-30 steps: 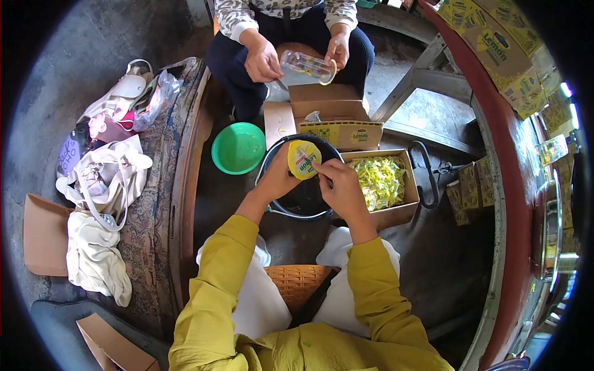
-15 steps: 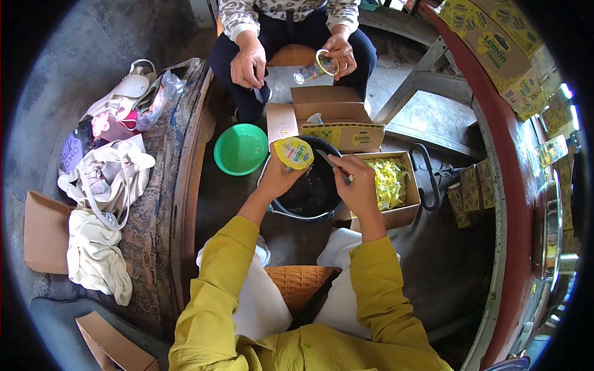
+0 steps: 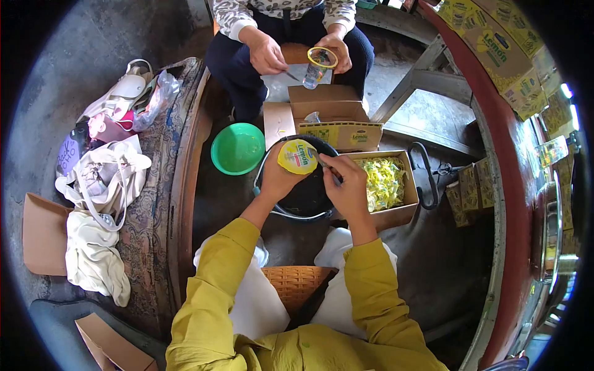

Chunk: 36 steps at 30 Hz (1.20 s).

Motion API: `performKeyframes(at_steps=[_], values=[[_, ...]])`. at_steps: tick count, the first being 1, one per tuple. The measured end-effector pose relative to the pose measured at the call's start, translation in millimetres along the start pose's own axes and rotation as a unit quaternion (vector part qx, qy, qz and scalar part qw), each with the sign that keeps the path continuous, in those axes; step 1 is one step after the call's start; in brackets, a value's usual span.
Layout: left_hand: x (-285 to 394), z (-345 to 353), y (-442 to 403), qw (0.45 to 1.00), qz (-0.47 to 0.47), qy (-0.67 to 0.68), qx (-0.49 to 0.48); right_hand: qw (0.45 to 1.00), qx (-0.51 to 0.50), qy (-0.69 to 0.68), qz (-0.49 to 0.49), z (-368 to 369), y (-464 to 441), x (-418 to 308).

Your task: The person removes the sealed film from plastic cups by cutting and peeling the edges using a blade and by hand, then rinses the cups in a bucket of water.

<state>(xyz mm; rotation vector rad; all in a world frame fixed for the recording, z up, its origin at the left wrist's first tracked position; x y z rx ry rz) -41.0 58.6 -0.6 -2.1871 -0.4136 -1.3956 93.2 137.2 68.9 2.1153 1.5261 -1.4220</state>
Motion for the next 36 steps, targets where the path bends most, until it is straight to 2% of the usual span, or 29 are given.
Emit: performKeyframes(at_steps=[3,9,15,18,21,24,31,36], values=[[9.2,-0.2,2.0,0.996,0.031,-0.082,0.02,1.0,0.001,-0.009,0.019,9.1,-0.9,-3.4],[11.6,9.6,2.0,0.996,-0.022,0.087,-0.022,1.0,-0.005,-0.007,0.006,15.9,-1.5,-3.1],[5.3,20.1,7.1,0.995,0.037,0.091,-0.025,1.0,-0.001,-0.015,0.023,12.4,-0.6,-2.1],[7.5,19.7,7.8,0.987,0.025,0.157,-0.014,1.0,0.004,-0.012,0.024,8.8,-1.3,-3.0],[17.3,11.0,5.7,0.999,0.014,0.034,-0.022,1.0,-0.002,0.005,0.018,7.6,-1.4,-3.7],[13.9,7.8,6.1,0.999,-0.017,0.029,-0.029,1.0,-0.019,0.012,0.02,11.0,-1.4,-0.5],[10.8,5.6,8.0,0.998,-0.003,0.02,-0.055,0.999,-0.032,0.03,-0.006,17.5,-2.5,0.2],[11.3,7.1,8.7,0.997,-0.015,0.018,-0.067,0.998,-0.05,0.026,0.02,21.2,-2.2,1.8]])
Point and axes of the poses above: each hand's wrist, its own y-axis away from the middle knuckle, its own z-axis out of the palm, x = y × z, the point moved 6 cm from there along -y, towards the middle knuckle, and after that the axes turned 13 degrees about -x, right-handed, at the moved point
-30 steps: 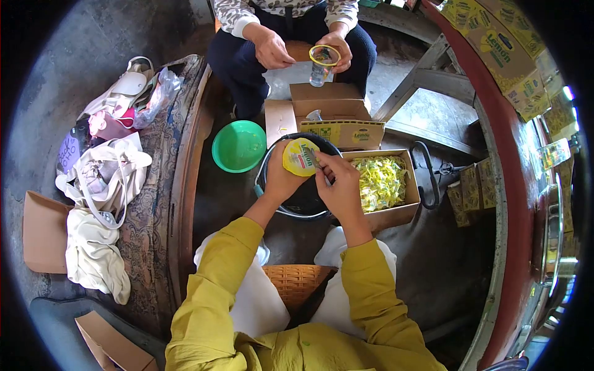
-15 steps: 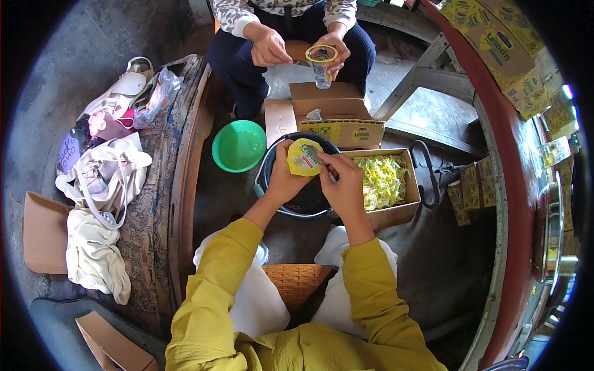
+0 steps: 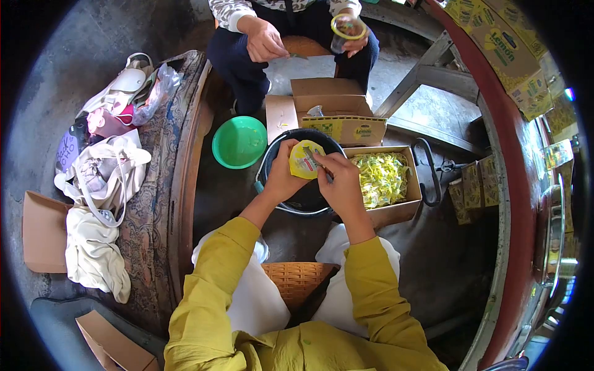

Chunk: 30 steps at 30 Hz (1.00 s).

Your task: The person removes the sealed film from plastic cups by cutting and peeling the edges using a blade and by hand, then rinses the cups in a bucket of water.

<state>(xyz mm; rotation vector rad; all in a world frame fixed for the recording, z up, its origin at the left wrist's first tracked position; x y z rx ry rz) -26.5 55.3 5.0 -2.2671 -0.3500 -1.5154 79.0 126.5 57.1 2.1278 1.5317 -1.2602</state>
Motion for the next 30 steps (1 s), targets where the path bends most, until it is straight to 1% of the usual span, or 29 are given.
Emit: performKeyframes(at_steps=[15,21,24,27,30], values=[[3.5,0.9,1.5,1.0,0.008,-0.019,-0.008,1.0,-0.007,0.021,-0.003,3.7,0.2,0.6],[6.2,1.6,2.2,0.999,0.007,-0.048,-0.024,0.999,-0.014,0.044,-0.005,7.8,1.3,2.9],[0.3,4.2,1.4,0.999,-0.03,0.004,-0.045,0.998,-0.011,0.053,-0.013,9.2,2.1,1.3],[4.0,3.9,2.6,0.999,-0.021,-0.007,-0.034,0.999,-0.011,0.051,-0.008,8.7,2.3,1.6],[11.0,1.8,2.3,0.998,0.02,-0.054,-0.016,0.998,-0.012,0.059,-0.016,7.3,2.5,0.9]])
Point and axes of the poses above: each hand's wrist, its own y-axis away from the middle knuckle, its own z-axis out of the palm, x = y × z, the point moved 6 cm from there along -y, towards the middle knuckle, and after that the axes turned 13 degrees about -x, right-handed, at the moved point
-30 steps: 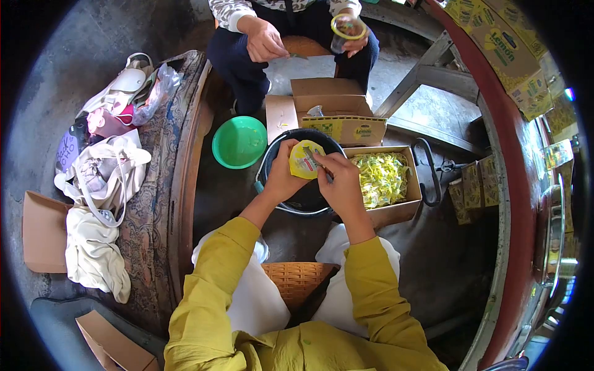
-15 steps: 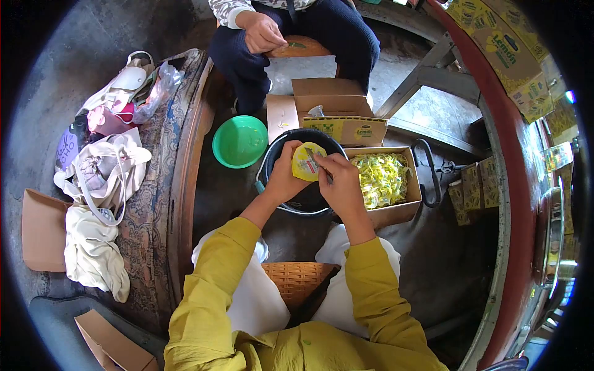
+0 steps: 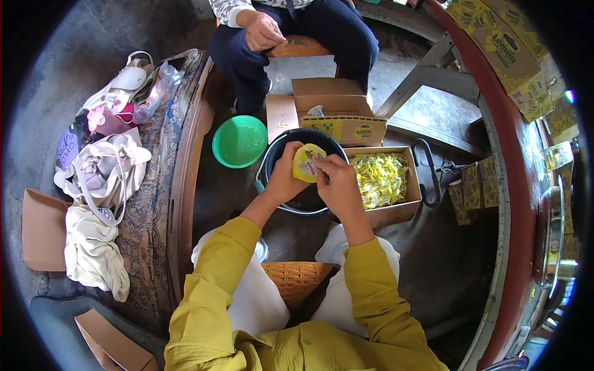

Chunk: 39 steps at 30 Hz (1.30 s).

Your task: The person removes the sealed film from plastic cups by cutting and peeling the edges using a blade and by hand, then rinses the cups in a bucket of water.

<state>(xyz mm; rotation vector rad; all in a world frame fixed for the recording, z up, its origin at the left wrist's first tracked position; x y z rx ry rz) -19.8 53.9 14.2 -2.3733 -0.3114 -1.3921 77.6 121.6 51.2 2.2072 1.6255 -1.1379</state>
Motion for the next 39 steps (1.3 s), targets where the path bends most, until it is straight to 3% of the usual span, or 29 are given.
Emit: performKeyframes(at_steps=[10,21,39], values=[[-3.4,-1.5,-0.1,1.0,-0.002,0.012,-0.009,0.998,-0.035,-0.018,0.044,5.0,0.2,4.5],[-8.2,0.9,-1.4,1.0,0.006,0.005,-0.012,0.999,-0.04,0.012,0.029,7.7,1.1,8.6],[-32.4,-11.8,-5.5,0.999,-0.047,-0.021,0.014,0.991,-0.114,0.021,0.062,6.8,5.8,15.6]])
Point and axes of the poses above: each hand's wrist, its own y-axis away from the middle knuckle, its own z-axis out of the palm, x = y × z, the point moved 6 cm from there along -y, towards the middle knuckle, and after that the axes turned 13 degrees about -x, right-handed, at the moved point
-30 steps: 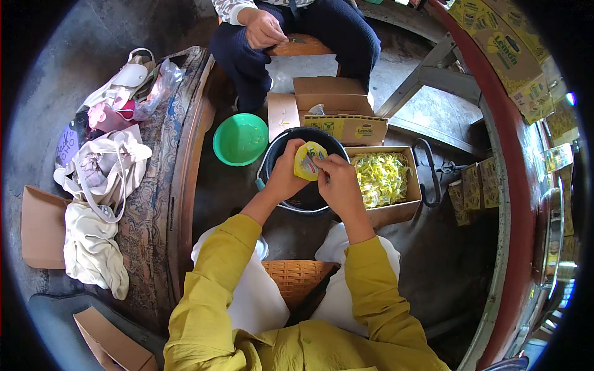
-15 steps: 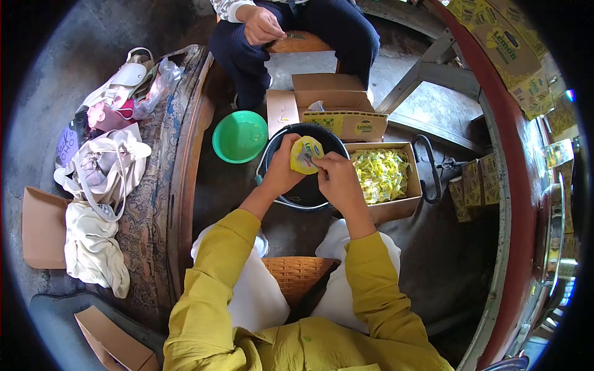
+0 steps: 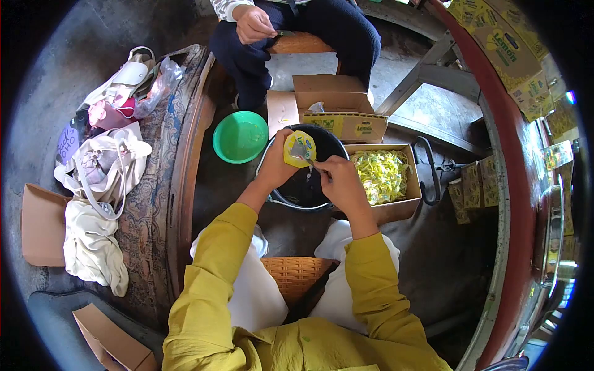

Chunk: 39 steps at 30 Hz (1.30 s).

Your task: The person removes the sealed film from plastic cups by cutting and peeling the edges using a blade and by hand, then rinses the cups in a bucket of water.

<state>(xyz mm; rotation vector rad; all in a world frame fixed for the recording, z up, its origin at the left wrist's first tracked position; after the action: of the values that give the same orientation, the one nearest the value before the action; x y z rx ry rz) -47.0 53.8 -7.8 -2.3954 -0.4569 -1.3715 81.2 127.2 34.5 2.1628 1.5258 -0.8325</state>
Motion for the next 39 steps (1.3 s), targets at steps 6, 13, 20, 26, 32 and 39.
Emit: performKeyframes(at_steps=[6,13,20,26,32,39], values=[[-10.2,5.7,-12.5,1.0,0.012,-0.011,0.006,1.0,-0.001,0.02,0.012,2.8,0.1,8.1],[-44.5,27.4,-29.7,0.987,0.004,-0.155,-0.039,0.999,0.031,-0.002,0.031,-5.6,1.4,29.2],[-66.0,52.9,-26.4,0.928,-0.018,-0.358,-0.1,0.996,0.087,-0.004,0.018,-20.7,5.3,40.3],[-68.6,73.1,-25.9,0.872,-0.01,-0.475,-0.117,0.996,0.082,-0.023,0.033,-20.6,4.7,41.4],[-87.9,95.4,-23.3,0.834,0.017,-0.531,-0.149,0.996,0.071,-0.027,0.056,-21.9,5.6,44.9],[-110.5,107.5,-18.6,0.816,0.029,-0.561,-0.136,0.994,0.075,-0.039,0.063,-22.6,3.8,42.0]])
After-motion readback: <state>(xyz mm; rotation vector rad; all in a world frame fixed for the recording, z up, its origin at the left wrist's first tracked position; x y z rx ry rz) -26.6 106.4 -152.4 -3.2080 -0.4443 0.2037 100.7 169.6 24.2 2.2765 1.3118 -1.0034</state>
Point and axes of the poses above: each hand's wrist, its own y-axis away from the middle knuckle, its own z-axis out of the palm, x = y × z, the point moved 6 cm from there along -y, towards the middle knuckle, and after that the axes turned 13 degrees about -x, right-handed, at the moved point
